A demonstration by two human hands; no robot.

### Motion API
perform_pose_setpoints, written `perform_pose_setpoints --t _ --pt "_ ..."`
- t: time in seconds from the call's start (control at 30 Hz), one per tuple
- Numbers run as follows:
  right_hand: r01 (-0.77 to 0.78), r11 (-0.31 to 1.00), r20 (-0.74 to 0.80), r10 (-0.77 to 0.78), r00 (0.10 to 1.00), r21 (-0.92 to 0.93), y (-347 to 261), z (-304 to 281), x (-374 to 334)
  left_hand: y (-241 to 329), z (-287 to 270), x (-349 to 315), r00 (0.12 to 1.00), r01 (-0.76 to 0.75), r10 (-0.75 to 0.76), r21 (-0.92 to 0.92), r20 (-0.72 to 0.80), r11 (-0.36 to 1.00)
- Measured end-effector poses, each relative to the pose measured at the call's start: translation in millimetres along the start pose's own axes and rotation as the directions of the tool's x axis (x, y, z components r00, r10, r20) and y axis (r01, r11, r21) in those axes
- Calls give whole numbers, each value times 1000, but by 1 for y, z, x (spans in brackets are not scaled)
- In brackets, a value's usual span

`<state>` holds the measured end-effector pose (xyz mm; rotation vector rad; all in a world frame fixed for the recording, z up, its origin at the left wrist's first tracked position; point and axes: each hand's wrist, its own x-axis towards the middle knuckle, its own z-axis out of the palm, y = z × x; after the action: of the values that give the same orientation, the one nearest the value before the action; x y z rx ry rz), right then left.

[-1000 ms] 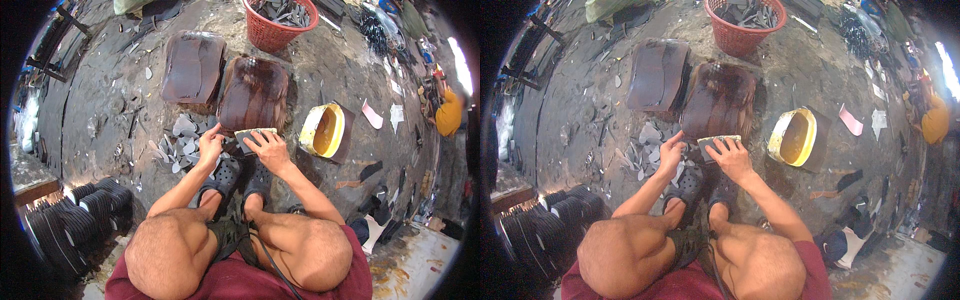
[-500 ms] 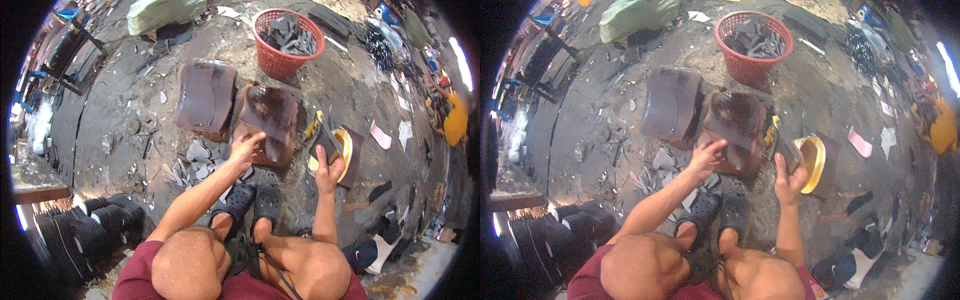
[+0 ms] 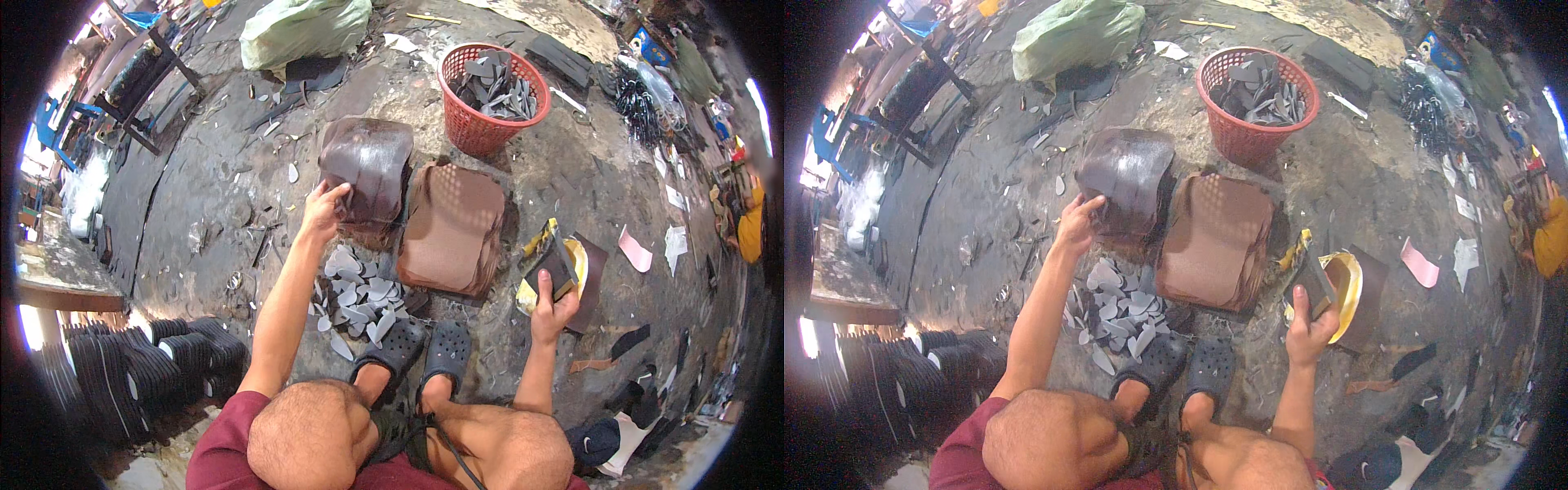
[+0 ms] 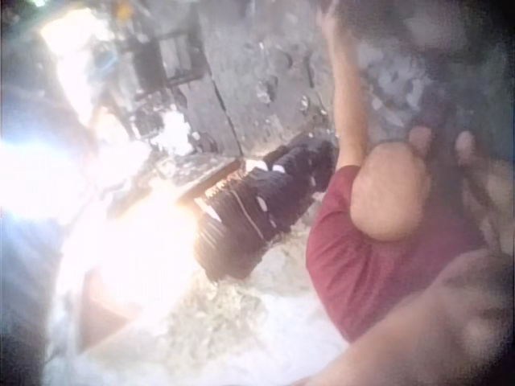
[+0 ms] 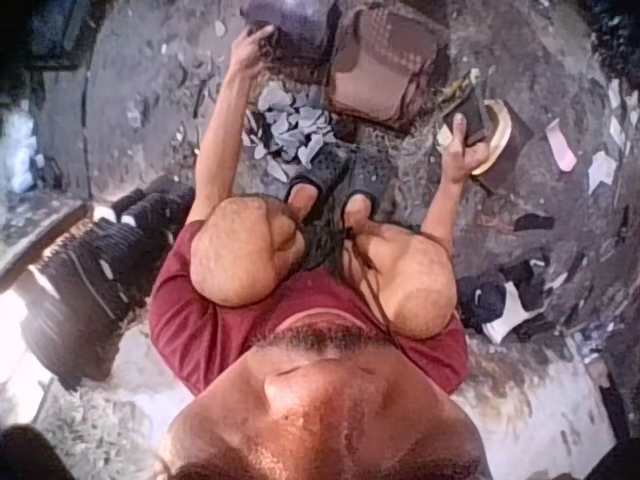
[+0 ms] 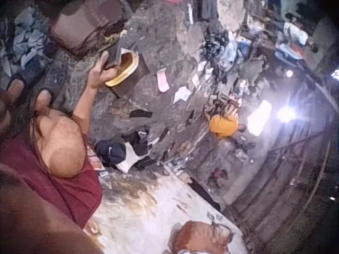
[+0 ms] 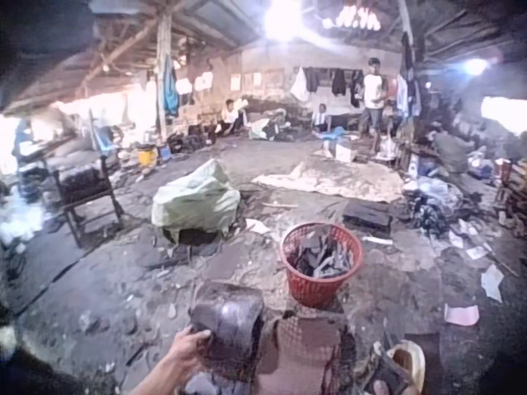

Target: The person applies a yellowish liquid to the surface of stacked brown shoe soles using a brush. They repeatedly dip the brush into a yellow container and spread the liquid over the soles, occasionally lifting and repositioning the stack.

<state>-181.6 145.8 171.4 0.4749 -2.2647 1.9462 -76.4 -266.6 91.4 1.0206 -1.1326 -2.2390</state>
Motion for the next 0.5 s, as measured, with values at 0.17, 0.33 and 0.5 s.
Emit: perform_pose_setpoints --t 0.17,0.33,0.5 --pt "-62 997 -45 60 997 -51 3 -13 0 -26 -33 12 996 86 -86 -7 -5 996" --pt "-185 978 -98 195 976 100 -6 -10 -2 -10 -58 16 997 71 -71 22 19 997" --pt "-94 994 -130 87 988 -56 4 -25 -1 -7 -31 -12 981 105 -97 39 -169 994"
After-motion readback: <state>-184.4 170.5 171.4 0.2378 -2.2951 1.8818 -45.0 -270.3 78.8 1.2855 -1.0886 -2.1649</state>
